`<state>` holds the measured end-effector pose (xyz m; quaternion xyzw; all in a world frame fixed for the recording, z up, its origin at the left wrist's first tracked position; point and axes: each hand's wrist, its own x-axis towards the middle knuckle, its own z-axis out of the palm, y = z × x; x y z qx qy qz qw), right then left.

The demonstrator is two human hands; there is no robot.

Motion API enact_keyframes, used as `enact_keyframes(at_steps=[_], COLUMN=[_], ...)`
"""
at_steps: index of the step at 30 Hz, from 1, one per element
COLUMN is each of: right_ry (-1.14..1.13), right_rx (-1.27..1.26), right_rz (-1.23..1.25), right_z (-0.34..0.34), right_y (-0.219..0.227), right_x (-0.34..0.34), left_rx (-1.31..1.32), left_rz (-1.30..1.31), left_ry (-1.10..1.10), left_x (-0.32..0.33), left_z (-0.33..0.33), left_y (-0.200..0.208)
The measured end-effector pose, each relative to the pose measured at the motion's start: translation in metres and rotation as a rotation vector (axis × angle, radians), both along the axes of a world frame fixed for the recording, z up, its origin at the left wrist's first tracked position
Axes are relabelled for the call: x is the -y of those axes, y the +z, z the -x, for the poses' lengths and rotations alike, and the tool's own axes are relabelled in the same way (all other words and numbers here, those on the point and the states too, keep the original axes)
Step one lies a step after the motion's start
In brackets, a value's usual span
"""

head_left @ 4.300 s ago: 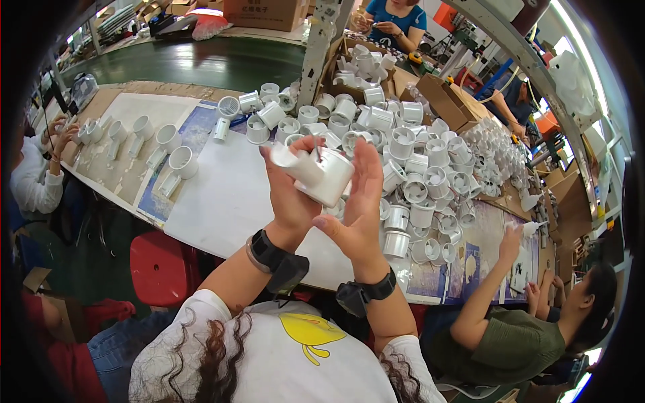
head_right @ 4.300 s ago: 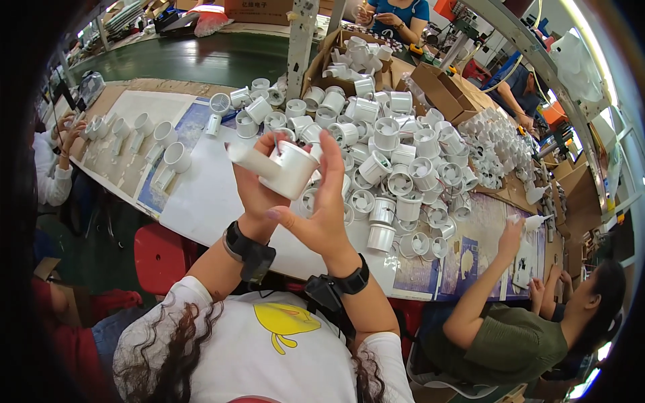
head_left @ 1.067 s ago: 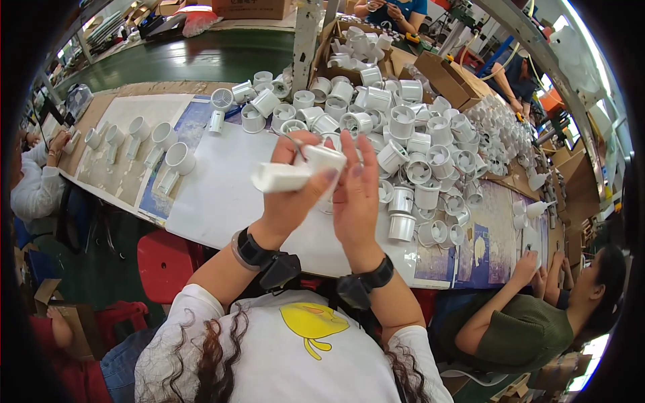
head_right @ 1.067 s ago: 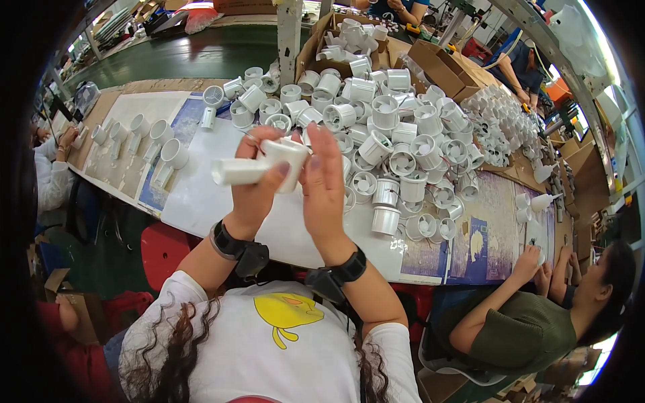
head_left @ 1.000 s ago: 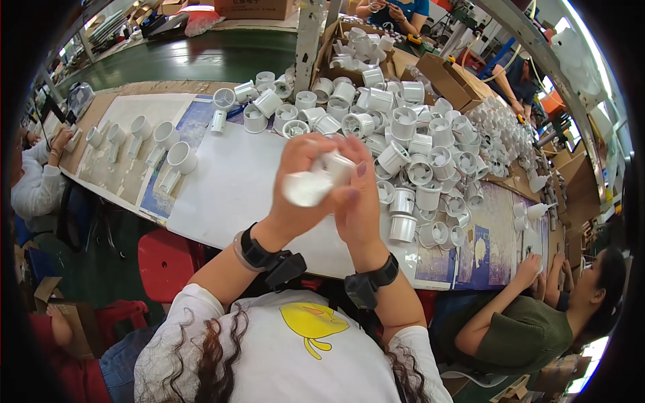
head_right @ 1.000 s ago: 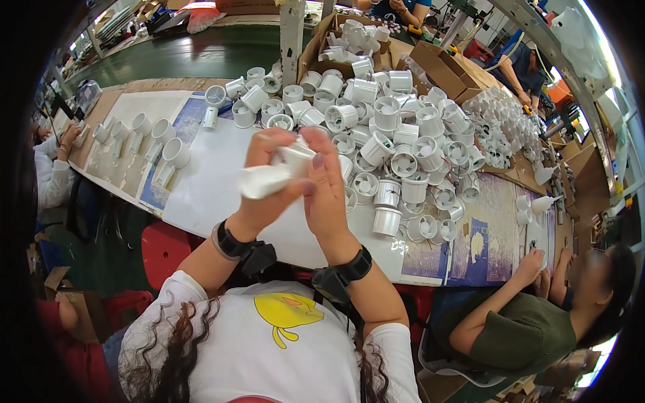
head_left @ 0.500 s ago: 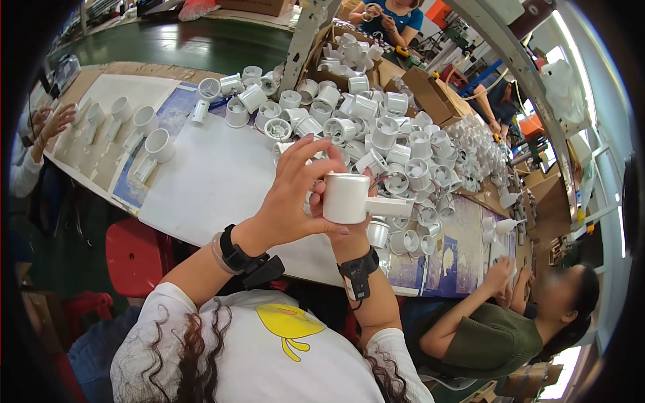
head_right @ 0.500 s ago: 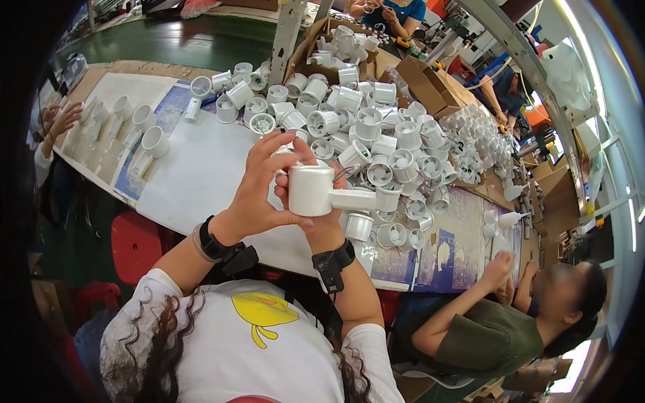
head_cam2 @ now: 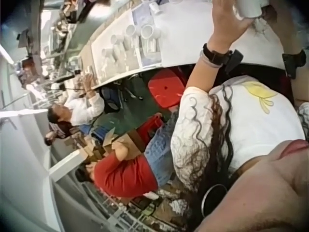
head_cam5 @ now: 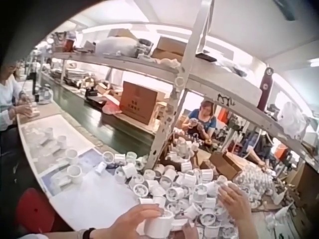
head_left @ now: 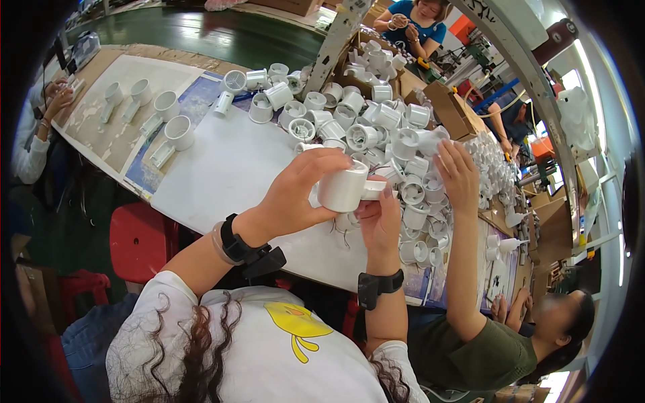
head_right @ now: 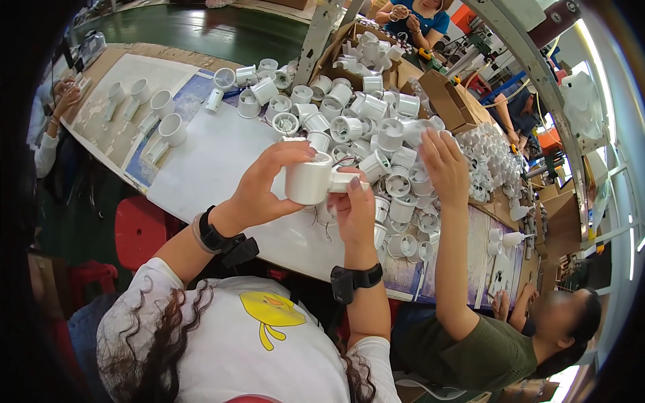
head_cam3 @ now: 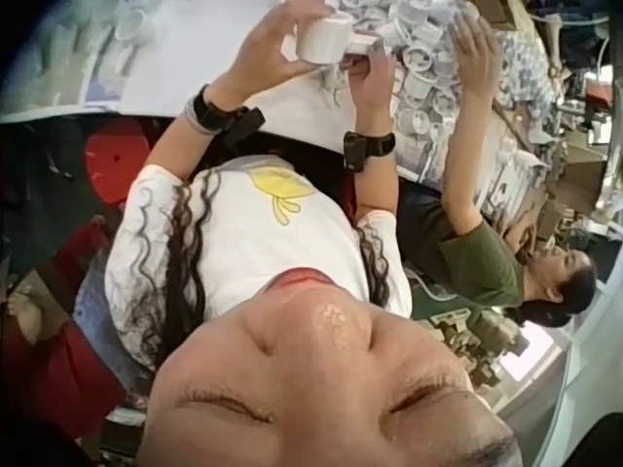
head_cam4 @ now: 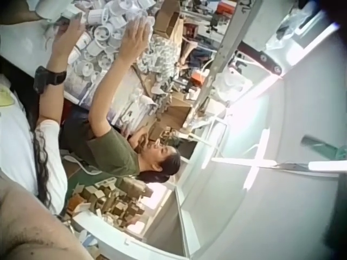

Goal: The person picks up a white plastic housing and a fan component, threads the wires through the housing, and presses the fan into place. They then tuck the wires into a side channel, fit a white plastic cover onto the housing, and set the assembled unit on the table.

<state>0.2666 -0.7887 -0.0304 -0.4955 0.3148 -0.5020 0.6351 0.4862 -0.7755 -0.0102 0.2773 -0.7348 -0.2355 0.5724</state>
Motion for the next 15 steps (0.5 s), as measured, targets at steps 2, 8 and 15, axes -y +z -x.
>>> enact_keyframes(at_steps=[2, 8, 15], right_ry=[-0.057, 0.177, 0.163], right_rx=[0.051, 0.52, 0.458], right_rz=[-0.089, -0.3, -0.265], right_z=[-0.021, -0.054, -0.063], right_y=[0.006, 0.009, 0.014], right_x=[-0.009, -0.016, -0.012], left_rx=[-0.043, -0.303, -0.335], left_rz=[-0.034, -0.114, -0.103], left_ry=[-0.033, -0.354, -0.388], left_x=[0.0, -0.004, -0.004], left_z=[0.003, 0.009, 0.001], left_y=[0.001, 0.002, -0.002])
